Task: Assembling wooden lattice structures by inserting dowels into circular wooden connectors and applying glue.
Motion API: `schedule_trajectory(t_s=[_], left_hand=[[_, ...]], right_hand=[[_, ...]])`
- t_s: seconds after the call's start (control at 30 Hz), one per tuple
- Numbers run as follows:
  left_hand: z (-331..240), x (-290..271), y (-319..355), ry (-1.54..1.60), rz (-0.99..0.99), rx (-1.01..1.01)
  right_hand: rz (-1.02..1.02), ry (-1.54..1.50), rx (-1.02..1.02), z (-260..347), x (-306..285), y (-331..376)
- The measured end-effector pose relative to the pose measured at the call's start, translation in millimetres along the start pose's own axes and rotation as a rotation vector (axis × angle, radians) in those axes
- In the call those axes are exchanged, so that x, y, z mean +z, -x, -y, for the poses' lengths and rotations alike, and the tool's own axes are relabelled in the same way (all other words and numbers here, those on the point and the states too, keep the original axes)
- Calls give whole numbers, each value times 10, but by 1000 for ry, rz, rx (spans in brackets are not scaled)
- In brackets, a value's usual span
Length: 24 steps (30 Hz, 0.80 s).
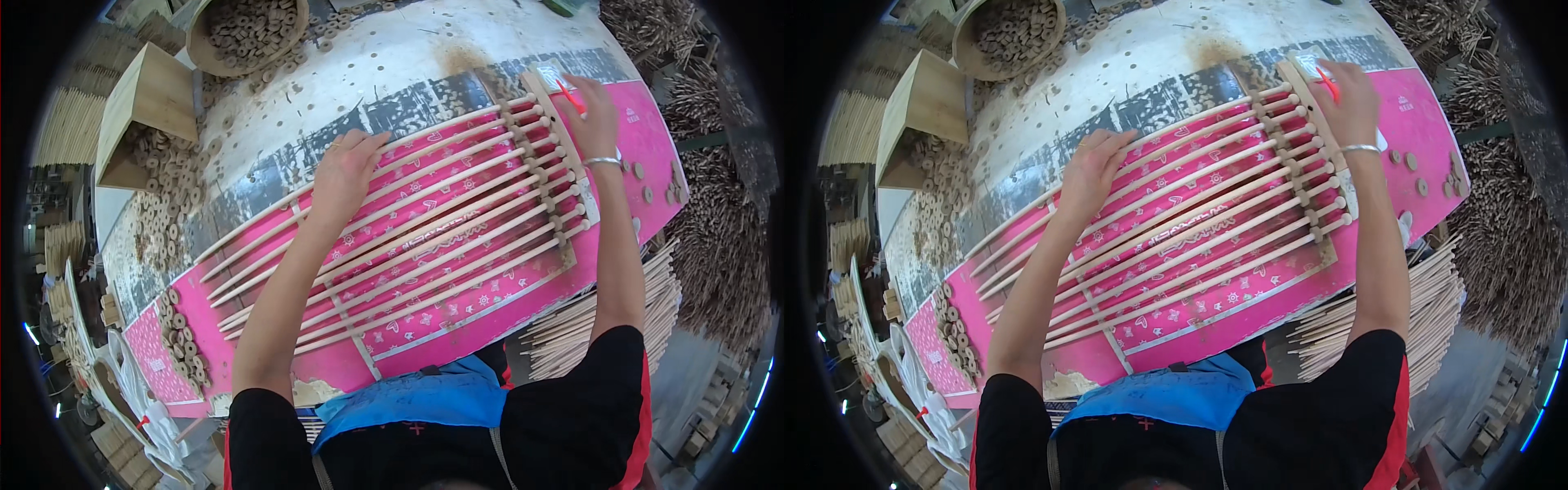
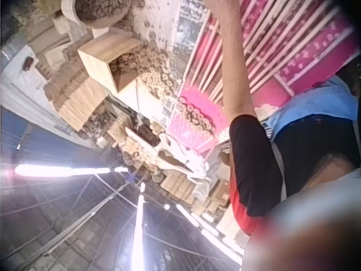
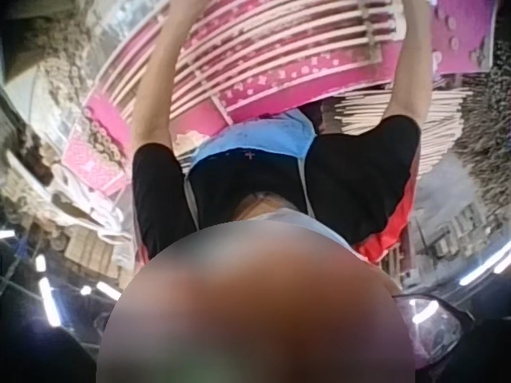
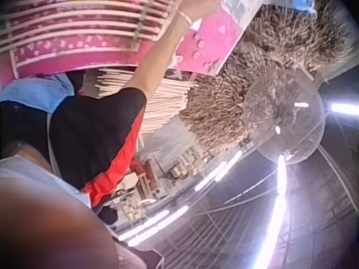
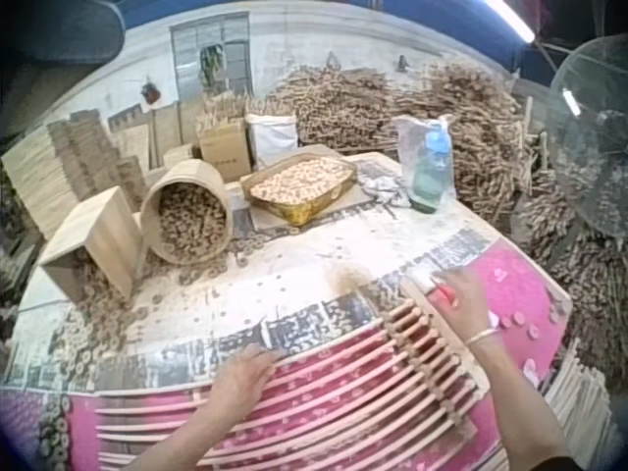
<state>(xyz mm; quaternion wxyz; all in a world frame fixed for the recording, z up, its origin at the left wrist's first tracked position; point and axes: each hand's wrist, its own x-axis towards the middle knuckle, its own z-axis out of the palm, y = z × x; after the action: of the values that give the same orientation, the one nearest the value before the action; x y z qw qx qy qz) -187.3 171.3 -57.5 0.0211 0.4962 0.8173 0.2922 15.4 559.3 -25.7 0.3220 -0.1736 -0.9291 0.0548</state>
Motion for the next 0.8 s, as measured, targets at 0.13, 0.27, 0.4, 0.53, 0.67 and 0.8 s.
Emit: schedule_trajectory(t_s=[0.13, 0.27, 0.4, 0.53, 0.67, 0.8], left_hand=[[5, -93, 203, 23, -28, 10], [24, -207, 487, -173, -87, -109], [120, -232, 812, -414, -123, -195], [181, -250, 1121, -414, -138, -310], [180, -216, 1229, -396, -177, -348], [134, -163, 1256, -341, -262, -343]], right_hand=[[88, 125, 289, -393, -405, 385], [339, -49, 480, -660, -436, 765], [276, -20, 579, -844, -314, 852], [272, -407, 675, -745, -329, 654], [287, -531, 449, 65, -403, 364], [404, -778, 284, 1498, -230, 180]])
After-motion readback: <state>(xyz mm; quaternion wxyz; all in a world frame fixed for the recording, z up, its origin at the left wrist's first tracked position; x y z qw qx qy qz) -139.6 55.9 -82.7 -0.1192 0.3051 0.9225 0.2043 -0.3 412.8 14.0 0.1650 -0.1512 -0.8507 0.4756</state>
